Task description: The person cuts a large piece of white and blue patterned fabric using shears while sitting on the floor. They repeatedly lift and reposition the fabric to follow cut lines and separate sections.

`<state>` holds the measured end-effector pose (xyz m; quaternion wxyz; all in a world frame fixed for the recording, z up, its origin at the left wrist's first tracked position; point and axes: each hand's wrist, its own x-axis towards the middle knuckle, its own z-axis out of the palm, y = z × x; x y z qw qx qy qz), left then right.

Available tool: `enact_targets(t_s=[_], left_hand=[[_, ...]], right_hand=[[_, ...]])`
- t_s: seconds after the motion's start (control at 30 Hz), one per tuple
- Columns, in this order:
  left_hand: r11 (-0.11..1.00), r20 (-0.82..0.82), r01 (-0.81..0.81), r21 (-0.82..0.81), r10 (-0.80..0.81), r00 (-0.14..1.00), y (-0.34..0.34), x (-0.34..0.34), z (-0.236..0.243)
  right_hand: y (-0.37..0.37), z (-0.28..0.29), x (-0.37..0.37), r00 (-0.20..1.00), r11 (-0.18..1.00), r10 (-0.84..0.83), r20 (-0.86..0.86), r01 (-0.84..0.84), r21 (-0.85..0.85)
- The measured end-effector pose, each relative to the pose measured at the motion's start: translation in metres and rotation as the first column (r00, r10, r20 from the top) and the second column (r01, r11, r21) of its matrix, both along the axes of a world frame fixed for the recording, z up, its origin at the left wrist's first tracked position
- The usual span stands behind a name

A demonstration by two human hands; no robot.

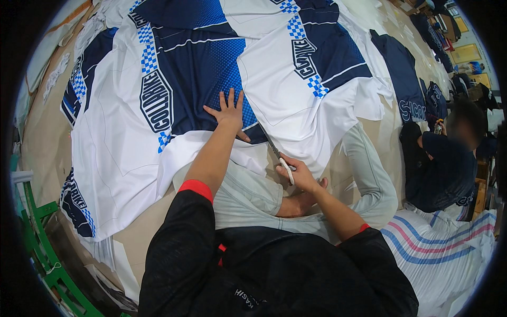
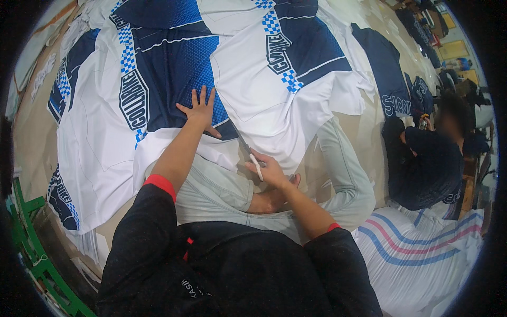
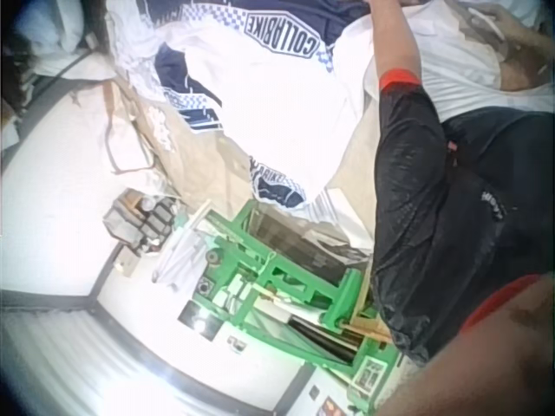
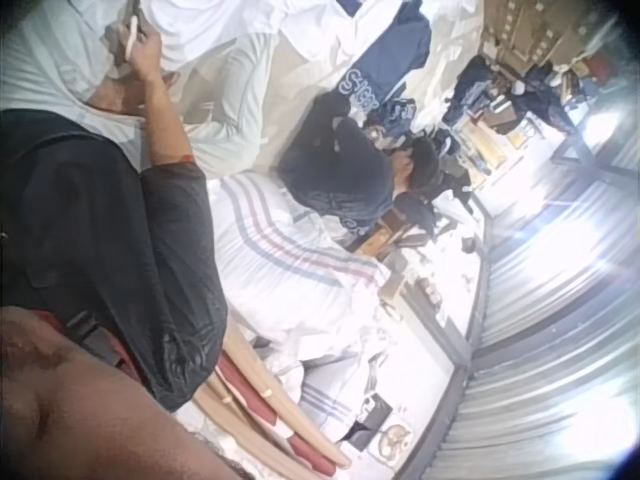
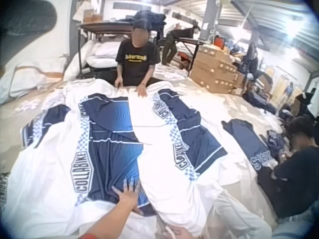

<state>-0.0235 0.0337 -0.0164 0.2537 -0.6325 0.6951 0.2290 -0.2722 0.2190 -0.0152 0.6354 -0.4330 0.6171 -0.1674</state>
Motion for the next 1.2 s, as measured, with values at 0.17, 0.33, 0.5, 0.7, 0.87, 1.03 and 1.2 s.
enact_targets(t_s=[0.17,0.33,0.5,0.7,0.87,1.03,1.2], left_hand=[[1.000,0.009,-0.005,0.009,0.005,1.000,0.001,0.000,0.002],[1.000,-0.003,-0.025,0.001,0.025,1.000,0.001,0.000,0.005],[0.998,-0.003,-0.057,-0.002,0.057,0.998,0.003,0.000,0.002],[0.999,-0.019,-0.053,-0.004,0.053,0.998,0.001,0.002,-0.001],[1.000,-0.001,-0.025,-0.013,0.025,1.000,0.003,0.003,-0.001],[0.999,0.007,-0.033,0.008,0.033,0.999,0.002,0.002,0.002],[0.999,0.011,-0.038,0.026,0.038,0.999,0.001,0.002,0.004]], right_hand=[[0.005,-0.011,0.001,1.000,0.998,0.017,0.006,-0.017,-0.059],[0.005,-0.016,-0.003,0.999,0.997,0.038,0.017,-0.036,-0.070],[-0.012,-0.008,0.005,1.000,0.998,-0.003,0.028,0.005,-0.067],[-0.032,-0.006,0.015,0.997,0.994,0.037,-0.069,-0.044,-0.098],[-0.026,-0.033,0.020,0.993,0.926,0.055,-0.100,-0.088,-0.367],[-0.022,-0.034,0.020,0.998,0.968,0.035,-0.059,-0.048,-0.247],[-0.038,-0.005,0.028,1.000,1.000,-0.026,-0.002,0.026,0.012]])
